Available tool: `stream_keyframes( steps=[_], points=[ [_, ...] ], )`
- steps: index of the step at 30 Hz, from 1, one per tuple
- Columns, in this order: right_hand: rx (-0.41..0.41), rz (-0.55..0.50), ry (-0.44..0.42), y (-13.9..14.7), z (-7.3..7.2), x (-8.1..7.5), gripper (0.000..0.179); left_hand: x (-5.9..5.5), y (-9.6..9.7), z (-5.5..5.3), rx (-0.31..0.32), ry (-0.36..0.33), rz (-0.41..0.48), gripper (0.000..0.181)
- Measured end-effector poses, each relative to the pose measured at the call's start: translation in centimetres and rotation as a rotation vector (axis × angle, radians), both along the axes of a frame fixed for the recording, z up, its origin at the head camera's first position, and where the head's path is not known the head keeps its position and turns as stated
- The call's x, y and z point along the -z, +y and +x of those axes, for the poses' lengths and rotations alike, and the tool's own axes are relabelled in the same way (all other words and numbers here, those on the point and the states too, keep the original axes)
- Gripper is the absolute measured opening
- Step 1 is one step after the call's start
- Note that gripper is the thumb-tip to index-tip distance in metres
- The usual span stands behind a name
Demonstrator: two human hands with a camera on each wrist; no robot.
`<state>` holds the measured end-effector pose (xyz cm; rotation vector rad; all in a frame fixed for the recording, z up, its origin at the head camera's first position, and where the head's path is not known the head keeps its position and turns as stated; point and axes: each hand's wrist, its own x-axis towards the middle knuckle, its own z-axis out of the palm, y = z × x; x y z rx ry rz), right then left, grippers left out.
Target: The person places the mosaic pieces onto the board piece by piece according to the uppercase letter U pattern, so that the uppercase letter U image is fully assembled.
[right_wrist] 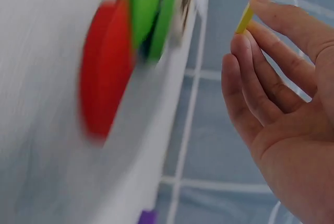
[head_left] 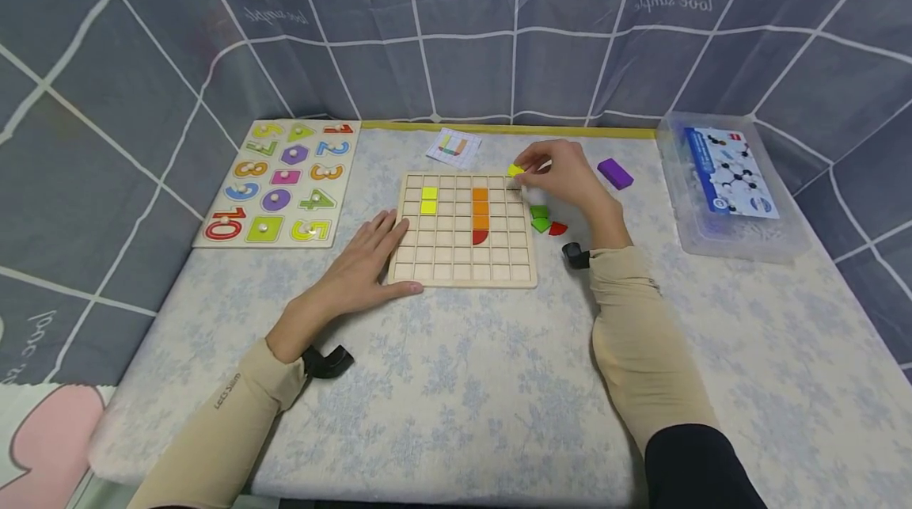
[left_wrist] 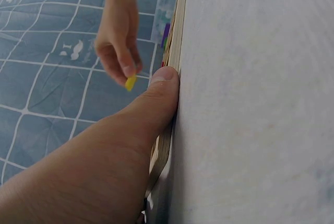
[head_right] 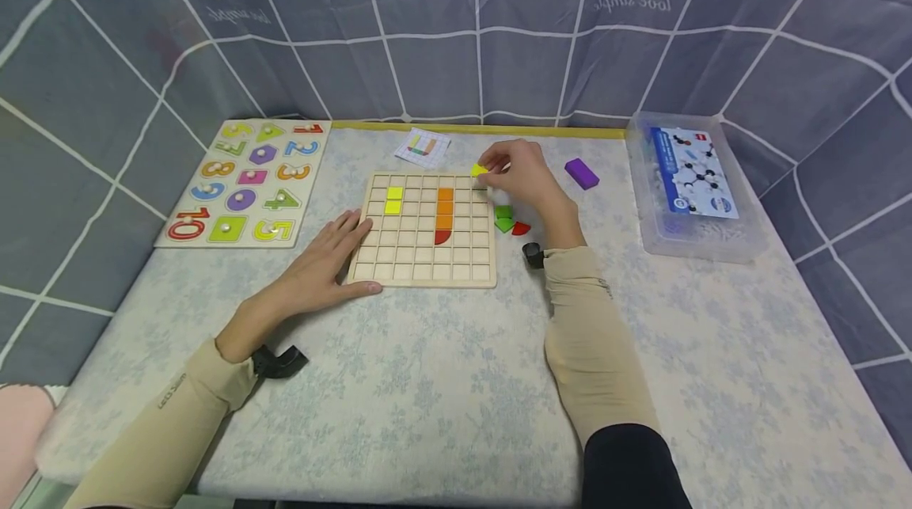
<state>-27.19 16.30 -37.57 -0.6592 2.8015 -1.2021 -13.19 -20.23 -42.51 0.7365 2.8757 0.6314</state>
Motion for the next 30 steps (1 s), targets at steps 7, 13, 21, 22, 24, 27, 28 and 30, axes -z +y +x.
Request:
stream_keyframes(
  steps=[7, 13, 21, 22, 24, 27, 28, 30],
  points=[
    [-0.144, 0.018, -0.001, -5.2, 1.7, -1.4, 0.023, 0.1, -0.3, 0.3, -0.003, 0.004, -0.001, 0.109],
    [-0.282, 0.087, 0.032, -9.5, 3.0, -1.4, 0.022, 0.1, -0.5, 0.4, -0.005, 0.009, 0.010, 0.109],
    [-0.341, 0.207, 0.057, -12.9, 3.5, -0.5, 0.024, -0.1, -0.1, 0.2, -0.001, -0.004, -0.007, 0.108],
    [-0.341, 0.213, 0.056, -13.1, 3.6, -0.4, 0.023, -0.2, -0.1, 0.2, 0.004, -0.003, -0.007, 0.108],
    [-0.338, 0.226, 0.044, -13.4, 3.6, -0.2, 0.022, -0.2, 0.0, 0.0, 0.008, 0.001, -0.011, 0.108],
    [-0.339, 0.248, 0.031, -13.6, 3.7, -0.1, 0.021, -0.1, -0.1, 0.0, 0.006, 0.000, -0.011, 0.108],
    [-0.338, 0.253, 0.027, -13.7, 3.8, 0.0, 0.021, -0.1, -0.1, 0.1, 0.005, 0.000, -0.011, 0.108],
    [-0.329, 0.253, 0.024, -13.7, 3.8, 0.0, 0.020, -0.1, -0.1, 0.1, 0.003, -0.001, -0.012, 0.108]
  ],
)
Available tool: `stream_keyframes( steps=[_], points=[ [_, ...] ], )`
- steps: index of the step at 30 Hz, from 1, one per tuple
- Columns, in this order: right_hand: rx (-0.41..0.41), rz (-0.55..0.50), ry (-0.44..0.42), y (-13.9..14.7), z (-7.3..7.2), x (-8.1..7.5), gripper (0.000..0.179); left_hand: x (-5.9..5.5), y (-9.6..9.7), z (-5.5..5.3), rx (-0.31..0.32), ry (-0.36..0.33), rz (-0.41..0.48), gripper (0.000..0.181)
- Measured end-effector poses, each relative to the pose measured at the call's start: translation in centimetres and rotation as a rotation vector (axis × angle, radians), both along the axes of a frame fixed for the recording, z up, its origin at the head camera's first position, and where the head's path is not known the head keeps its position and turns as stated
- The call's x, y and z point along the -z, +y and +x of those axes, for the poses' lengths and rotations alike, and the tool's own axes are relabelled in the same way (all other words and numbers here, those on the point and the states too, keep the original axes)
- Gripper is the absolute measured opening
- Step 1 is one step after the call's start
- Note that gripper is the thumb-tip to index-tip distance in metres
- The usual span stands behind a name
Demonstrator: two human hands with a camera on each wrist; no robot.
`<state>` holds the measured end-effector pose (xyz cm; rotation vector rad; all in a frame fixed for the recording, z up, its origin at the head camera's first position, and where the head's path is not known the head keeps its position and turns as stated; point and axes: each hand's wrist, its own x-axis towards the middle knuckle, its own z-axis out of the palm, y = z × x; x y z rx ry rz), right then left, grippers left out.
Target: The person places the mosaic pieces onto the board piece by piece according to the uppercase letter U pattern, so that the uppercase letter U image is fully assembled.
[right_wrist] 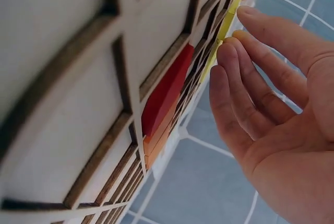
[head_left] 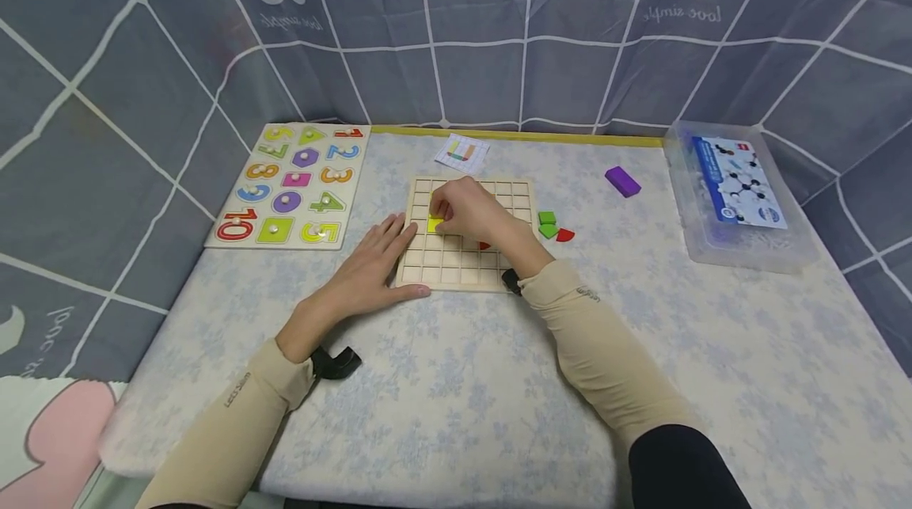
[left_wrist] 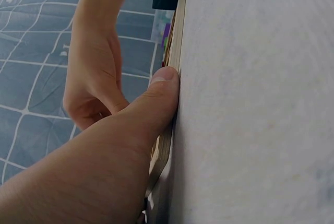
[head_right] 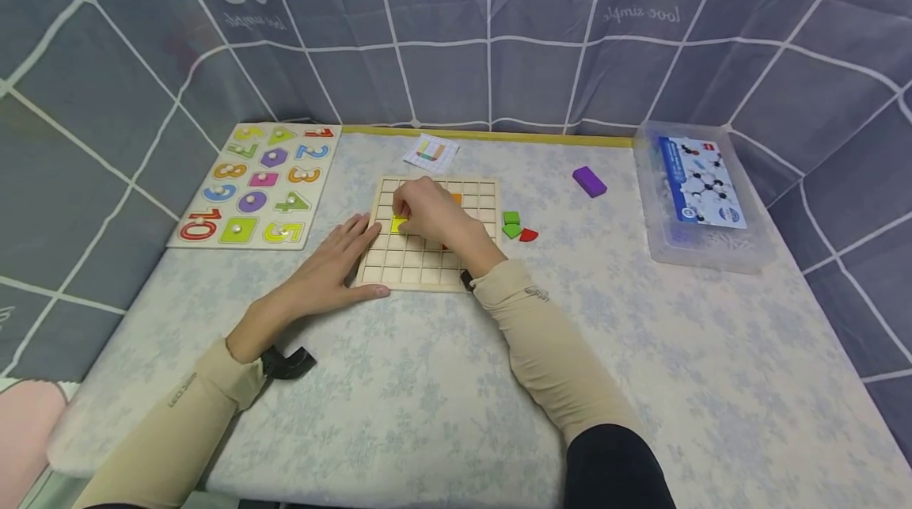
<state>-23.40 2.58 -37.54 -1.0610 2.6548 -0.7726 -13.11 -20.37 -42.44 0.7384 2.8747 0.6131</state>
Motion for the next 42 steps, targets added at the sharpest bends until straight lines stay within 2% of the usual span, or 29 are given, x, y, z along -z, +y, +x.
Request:
stream_keyframes(
  steps=[5, 11, 15, 20, 27, 30, 34, 42],
  points=[
    [0.037, -0.026, -0.005, 0.2, 0.1, 0.0, 0.019, 0.0, 0.1, -0.1, 0.006, 0.004, 0.006, 0.108],
    [0.028, -0.052, -0.005, -0.3, 0.2, 0.0, 0.018, -0.1, 0.0, 0.0, -0.006, 0.005, 0.007, 0.108],
    [0.047, -0.063, -0.007, 0.5, 0.2, -0.1, 0.015, 0.1, 0.0, 0.0, -0.010, -0.002, 0.008, 0.108],
    [0.122, -0.104, -0.028, 3.6, -0.1, -0.8, 0.015, 0.1, 0.2, 0.1, -0.021, -0.008, 0.011, 0.109],
    [0.231, -0.128, -0.036, 10.0, -0.5, -1.7, 0.017, 0.0, 0.3, 0.1, -0.003, 0.013, 0.016, 0.110],
    [0.280, -0.101, -0.032, 12.6, -0.5, -1.5, 0.018, -0.1, 0.3, 0.1, -0.004, 0.017, 0.017, 0.109],
    [0.327, -0.054, -0.075, 15.2, -0.4, -0.7, 0.023, -0.1, 0.4, 0.0, -0.006, 0.009, 0.019, 0.109],
    [0.317, -0.008, -0.137, 16.8, -0.5, 0.7, 0.030, -0.2, 0.4, 0.1, -0.014, -0.006, 0.002, 0.110]
  ],
)
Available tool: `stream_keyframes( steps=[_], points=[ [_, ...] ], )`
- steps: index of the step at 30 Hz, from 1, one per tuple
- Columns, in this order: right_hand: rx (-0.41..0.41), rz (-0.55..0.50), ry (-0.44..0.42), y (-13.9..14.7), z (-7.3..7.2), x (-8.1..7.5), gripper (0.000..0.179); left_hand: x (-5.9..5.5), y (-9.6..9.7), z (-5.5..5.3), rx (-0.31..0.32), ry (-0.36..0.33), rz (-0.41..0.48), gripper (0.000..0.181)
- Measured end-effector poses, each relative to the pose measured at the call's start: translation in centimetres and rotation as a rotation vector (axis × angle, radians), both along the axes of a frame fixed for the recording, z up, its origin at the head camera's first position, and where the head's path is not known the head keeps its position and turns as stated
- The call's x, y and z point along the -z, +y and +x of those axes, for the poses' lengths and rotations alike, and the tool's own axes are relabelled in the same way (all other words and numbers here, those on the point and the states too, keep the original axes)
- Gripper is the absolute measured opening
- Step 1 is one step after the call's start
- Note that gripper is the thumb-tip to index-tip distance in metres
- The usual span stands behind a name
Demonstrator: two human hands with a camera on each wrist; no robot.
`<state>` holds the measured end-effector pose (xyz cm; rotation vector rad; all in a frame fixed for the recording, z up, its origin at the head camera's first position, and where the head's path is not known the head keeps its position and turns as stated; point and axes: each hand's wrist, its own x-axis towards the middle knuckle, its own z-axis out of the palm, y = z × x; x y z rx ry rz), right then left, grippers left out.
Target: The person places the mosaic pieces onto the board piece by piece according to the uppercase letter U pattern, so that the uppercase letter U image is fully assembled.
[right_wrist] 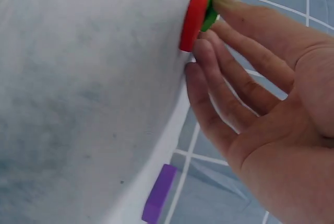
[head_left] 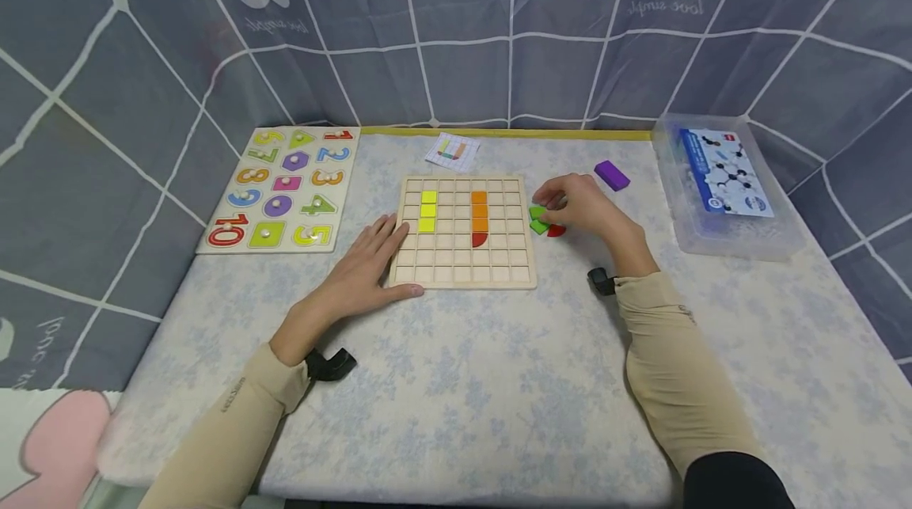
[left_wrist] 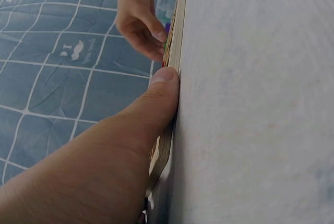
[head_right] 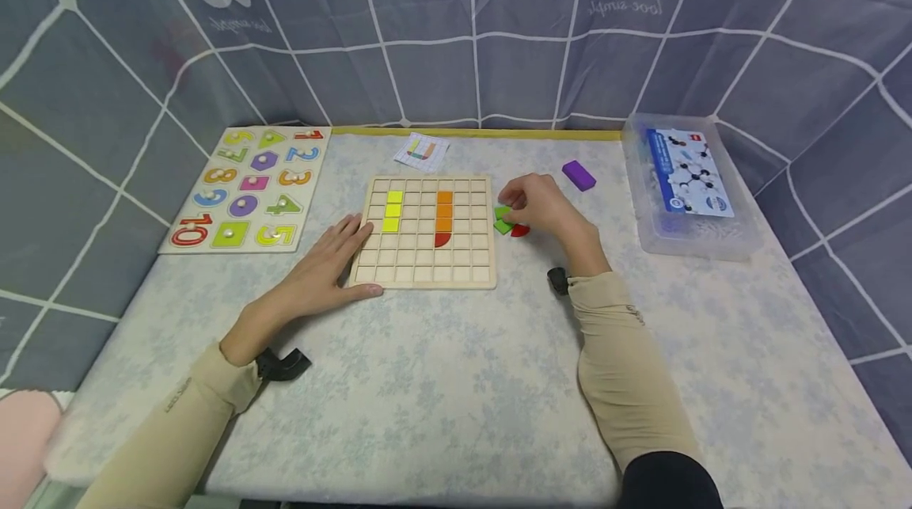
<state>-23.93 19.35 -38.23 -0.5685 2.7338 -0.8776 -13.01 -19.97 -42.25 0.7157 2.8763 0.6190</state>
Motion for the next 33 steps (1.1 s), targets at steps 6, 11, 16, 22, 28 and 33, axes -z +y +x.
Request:
stream_keyframes(
  steps=[6, 11, 16, 22, 28, 33],
  points=[
    [0.016, 0.005, 0.020, 0.0, -0.4, 0.4, 0.024, 0.0, 0.0, -0.2, 0.004, 0.012, 0.000, 0.110],
    [0.005, 0.003, 0.042, 0.1, -0.5, 0.6, 0.022, -0.1, 0.1, -0.1, -0.001, -0.001, -0.004, 0.110],
    [0.016, 0.000, 0.058, 0.1, -0.4, 0.9, 0.019, 0.0, 0.0, 0.0, -0.001, -0.010, -0.008, 0.110],
    [0.046, -0.003, 0.095, 0.0, -0.4, 1.0, 0.018, 0.0, -0.1, -0.1, -0.006, -0.010, -0.011, 0.109],
    [0.063, -0.006, 0.119, -0.4, -0.3, 0.6, 0.019, 0.0, -0.1, -0.1, -0.002, -0.009, -0.004, 0.110],
    [0.030, -0.050, 0.147, -1.7, 0.1, -0.1, 0.022, -0.1, 0.0, 0.0, 0.003, -0.002, 0.004, 0.109]
  ],
)
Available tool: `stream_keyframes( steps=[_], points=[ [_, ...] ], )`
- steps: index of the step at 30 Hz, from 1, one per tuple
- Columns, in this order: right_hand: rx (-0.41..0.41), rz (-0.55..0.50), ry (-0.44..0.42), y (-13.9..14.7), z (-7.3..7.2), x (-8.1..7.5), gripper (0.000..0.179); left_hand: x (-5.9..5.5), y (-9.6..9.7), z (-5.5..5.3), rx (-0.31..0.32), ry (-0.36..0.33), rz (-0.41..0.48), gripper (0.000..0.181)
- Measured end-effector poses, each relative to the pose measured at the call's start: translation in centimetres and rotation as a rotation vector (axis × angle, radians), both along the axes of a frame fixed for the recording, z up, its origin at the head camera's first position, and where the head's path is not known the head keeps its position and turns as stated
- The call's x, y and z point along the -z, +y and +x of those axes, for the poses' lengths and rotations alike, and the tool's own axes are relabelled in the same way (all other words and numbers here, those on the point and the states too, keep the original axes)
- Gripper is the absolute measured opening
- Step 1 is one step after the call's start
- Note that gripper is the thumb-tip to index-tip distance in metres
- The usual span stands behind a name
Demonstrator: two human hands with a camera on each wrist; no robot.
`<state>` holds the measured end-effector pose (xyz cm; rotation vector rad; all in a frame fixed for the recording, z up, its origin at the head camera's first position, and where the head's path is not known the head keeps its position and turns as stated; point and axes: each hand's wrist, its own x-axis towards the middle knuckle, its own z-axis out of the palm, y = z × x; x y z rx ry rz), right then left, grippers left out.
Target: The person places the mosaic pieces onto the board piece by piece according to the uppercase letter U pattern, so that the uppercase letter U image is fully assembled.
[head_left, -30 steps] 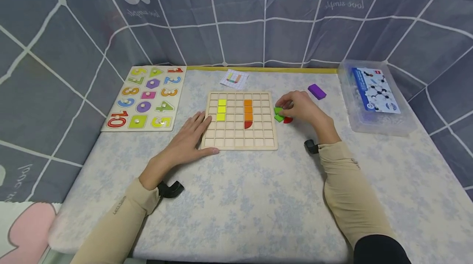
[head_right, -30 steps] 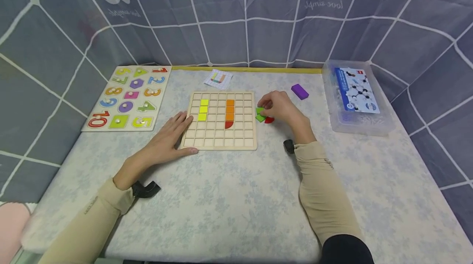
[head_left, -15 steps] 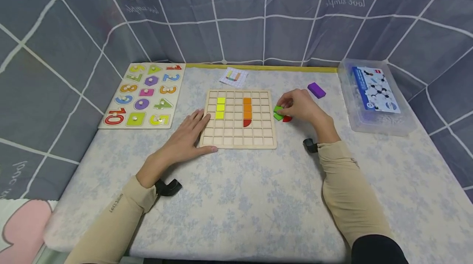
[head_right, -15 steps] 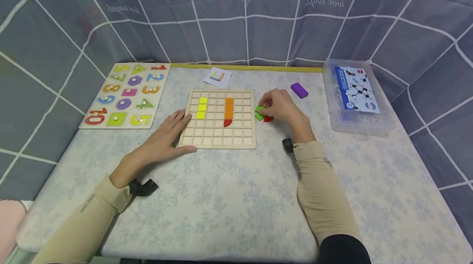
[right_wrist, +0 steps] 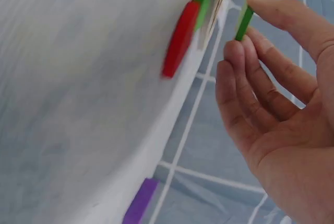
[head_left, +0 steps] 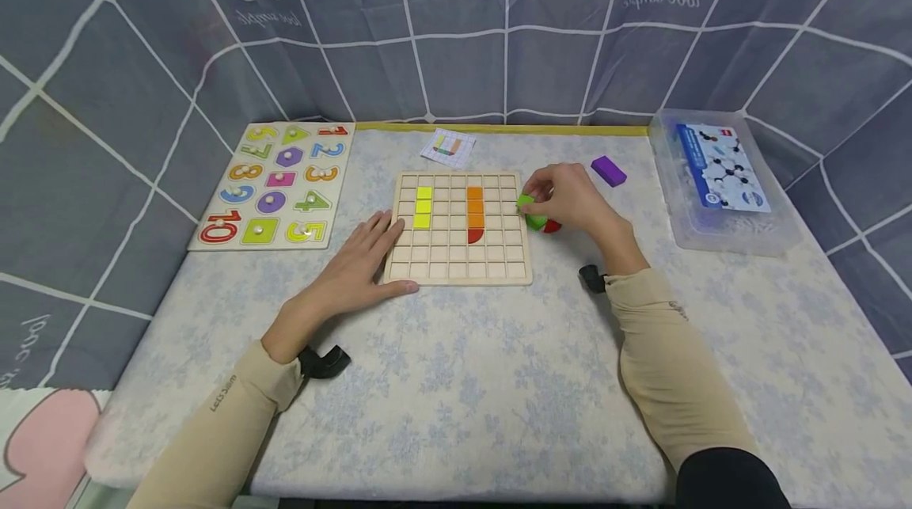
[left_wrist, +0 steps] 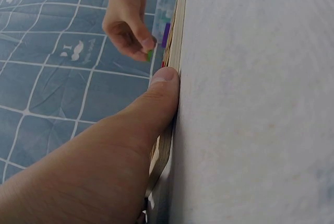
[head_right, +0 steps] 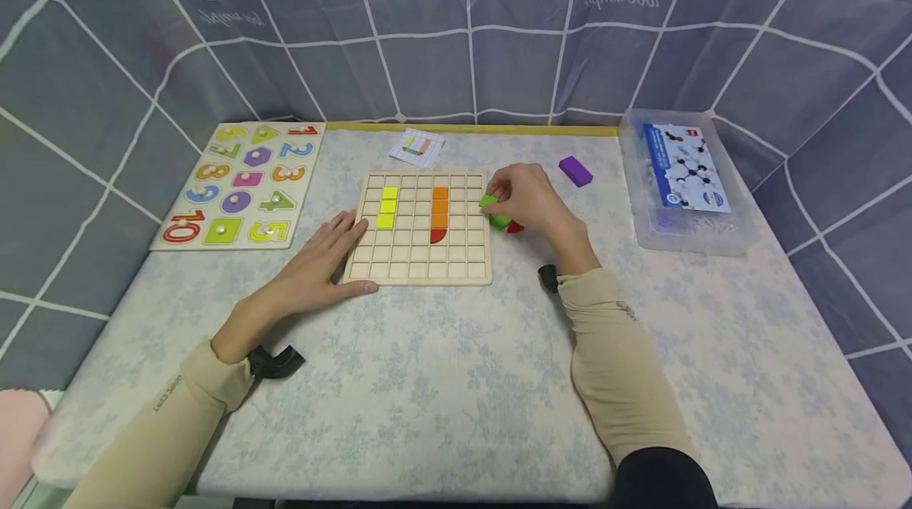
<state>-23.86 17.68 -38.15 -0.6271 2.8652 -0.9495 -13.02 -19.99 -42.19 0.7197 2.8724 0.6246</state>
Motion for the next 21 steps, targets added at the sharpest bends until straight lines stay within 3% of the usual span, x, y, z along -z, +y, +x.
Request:
stream_keyframes(
  steps=[6, 12, 21],
  points=[
    [-0.085, -0.019, 0.013, -2.6, 1.1, -0.6, 0.021, 0.1, 0.0, 0.0, 0.003, 0.006, 0.003, 0.109],
    [-0.243, 0.018, 0.048, -6.1, 1.8, -1.0, 0.020, 0.2, 0.0, 0.0, 0.000, -0.006, -0.009, 0.109],
    [-0.377, 0.086, 0.007, -10.5, 2.2, -1.3, 0.017, 0.0, 0.1, -0.1, -0.010, -0.011, -0.015, 0.108]
  ],
)
